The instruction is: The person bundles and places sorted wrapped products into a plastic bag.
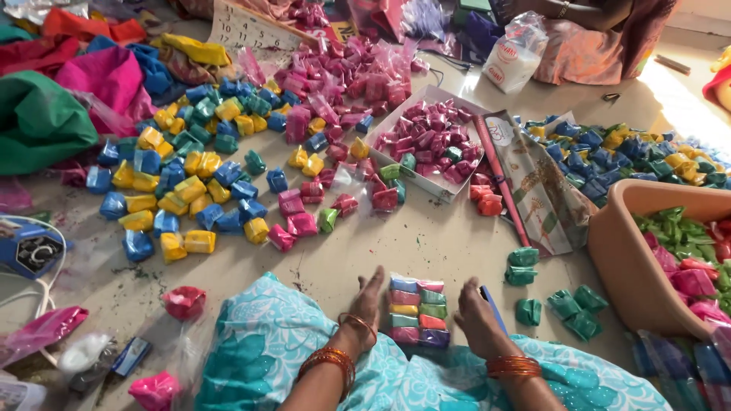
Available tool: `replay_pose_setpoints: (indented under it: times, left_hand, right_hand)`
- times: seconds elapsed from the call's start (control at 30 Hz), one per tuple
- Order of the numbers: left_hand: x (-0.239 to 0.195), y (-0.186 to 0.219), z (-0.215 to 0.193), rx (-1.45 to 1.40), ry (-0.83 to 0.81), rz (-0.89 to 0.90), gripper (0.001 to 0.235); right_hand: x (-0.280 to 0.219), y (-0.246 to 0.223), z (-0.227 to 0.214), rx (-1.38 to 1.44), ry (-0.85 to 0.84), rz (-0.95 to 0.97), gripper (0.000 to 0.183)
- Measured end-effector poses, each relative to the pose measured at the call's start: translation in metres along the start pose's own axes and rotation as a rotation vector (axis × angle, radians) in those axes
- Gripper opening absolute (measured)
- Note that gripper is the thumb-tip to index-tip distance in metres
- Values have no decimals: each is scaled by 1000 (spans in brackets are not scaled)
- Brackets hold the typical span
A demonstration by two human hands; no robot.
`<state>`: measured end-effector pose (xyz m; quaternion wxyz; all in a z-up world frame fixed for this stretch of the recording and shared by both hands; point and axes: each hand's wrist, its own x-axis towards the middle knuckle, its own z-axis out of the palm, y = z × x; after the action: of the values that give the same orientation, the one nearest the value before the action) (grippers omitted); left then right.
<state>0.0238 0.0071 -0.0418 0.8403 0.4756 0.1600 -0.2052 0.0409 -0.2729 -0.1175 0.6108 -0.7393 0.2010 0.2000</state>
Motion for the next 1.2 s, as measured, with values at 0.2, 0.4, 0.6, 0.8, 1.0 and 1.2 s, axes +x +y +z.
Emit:
replay_pose_setpoints:
  times: [0.2,0.4,0.6,0.8,1.0,1.2]
  left_hand:
    - [8,-9,1,-20,-120,-148,110]
    - [-6,1,15,-89,-104,-235,98]
    - [32,-48,-11,291,-1,-7,96]
    - [0,-8,7,202,-27,-312,92]
    - [22,-33,-2,-37,-95,-133,87]
    - [29,-35,-7,-62,-79,-47,90]
  right_hand:
    - [-84,-88,35,339,-59,200,58]
    - [-76,-82,28,352,-89,135,60]
    - [-89,-89,32,191,24,363,86]
    - [-105,-106,40,51,-88,270,81]
    - [-18,-24,3,146,-148,97,90]
    - [-59,-64,27,123,68,231,79]
